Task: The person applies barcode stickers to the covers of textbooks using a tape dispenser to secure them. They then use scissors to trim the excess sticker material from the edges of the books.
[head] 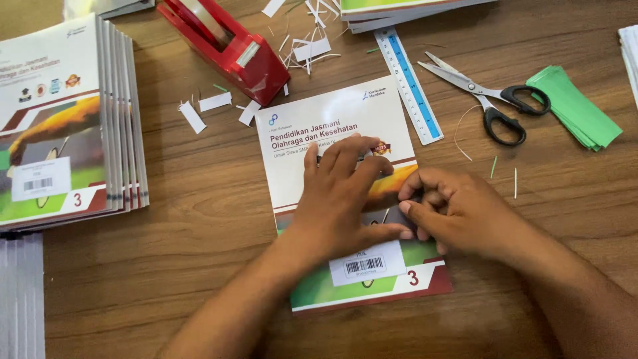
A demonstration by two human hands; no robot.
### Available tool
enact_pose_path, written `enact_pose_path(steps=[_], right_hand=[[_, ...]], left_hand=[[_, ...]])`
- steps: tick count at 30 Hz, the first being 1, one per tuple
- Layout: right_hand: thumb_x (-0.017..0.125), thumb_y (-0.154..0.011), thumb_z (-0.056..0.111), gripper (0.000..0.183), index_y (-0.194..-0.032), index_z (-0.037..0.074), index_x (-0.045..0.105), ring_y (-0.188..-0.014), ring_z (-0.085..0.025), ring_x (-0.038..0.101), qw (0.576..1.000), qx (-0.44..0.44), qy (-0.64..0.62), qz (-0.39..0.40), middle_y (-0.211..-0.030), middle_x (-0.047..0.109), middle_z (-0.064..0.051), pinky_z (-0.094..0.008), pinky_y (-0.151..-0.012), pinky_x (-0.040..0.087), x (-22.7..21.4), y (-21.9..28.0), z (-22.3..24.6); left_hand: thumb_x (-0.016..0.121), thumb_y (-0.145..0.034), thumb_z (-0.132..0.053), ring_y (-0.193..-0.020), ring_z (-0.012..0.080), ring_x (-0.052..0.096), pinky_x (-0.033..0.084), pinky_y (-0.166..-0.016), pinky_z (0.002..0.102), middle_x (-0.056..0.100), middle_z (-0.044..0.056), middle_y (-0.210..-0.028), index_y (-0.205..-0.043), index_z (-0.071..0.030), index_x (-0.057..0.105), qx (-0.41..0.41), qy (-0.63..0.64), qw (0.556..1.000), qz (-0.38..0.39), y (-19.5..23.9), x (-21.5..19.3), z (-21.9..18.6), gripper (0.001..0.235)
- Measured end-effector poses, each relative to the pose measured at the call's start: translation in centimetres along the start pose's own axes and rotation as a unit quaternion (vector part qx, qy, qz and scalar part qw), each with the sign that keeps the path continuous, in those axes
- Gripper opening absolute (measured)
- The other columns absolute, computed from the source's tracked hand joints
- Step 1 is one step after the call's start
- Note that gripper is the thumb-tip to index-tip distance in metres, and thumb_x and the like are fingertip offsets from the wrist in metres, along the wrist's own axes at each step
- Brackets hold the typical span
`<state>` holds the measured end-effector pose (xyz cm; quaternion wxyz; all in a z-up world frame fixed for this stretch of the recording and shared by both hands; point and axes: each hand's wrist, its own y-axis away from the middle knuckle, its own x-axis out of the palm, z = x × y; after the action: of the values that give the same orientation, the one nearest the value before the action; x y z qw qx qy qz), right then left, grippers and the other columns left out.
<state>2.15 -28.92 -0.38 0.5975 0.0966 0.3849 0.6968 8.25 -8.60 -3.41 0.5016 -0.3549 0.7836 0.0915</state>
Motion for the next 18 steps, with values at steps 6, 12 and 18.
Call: enact_pose_path(steps=[6,12,18], right_hand=[[0.072,-0.093,0.014,0.016,-0.108,0.008,0.074,-0.038,-0.021,0.061,0.999,0.004,0.048,-0.011,-0.059,0.077,-0.012,-0.028,-0.039,0.042,0.1,0.6,0.9],[0.073,-0.094,0.016,0.018,-0.112,0.009,0.072,-0.041,-0.022,0.059,0.997,0.027,0.065,-0.012,-0.060,0.075,-0.013,-0.030,-0.043,0.042,0.2,0.6,1.2],[0.075,-0.093,0.017,0.024,-0.116,0.010,0.070,-0.045,-0.020,0.058,0.994,0.027,0.100,-0.018,-0.063,0.071,-0.012,-0.028,-0.042,0.042,0.4,1.0,1.7]], left_hand=[[0.105,-0.039,-0.067,-0.150,0.0401,0.022,0.010,-0.110,0.083,0.036,0.018,-0.156,-0.132,-0.020,0.059,-0.048,-0.082,0.989,0.109,0.9,-3.7,2.3,0.113],[0.104,-0.042,-0.064,-0.152,0.0444,0.018,0.011,-0.112,0.078,0.029,0.022,-0.162,-0.136,-0.019,0.060,-0.146,-0.071,0.983,0.089,4.9,-6.0,3.7,0.113],[0.095,-0.065,-0.055,-0.154,0.0434,0.012,0.008,-0.107,0.085,0.022,0.019,-0.165,-0.137,-0.018,0.057,-0.121,-0.087,0.985,0.090,7.1,-6.6,3.4,0.090]])
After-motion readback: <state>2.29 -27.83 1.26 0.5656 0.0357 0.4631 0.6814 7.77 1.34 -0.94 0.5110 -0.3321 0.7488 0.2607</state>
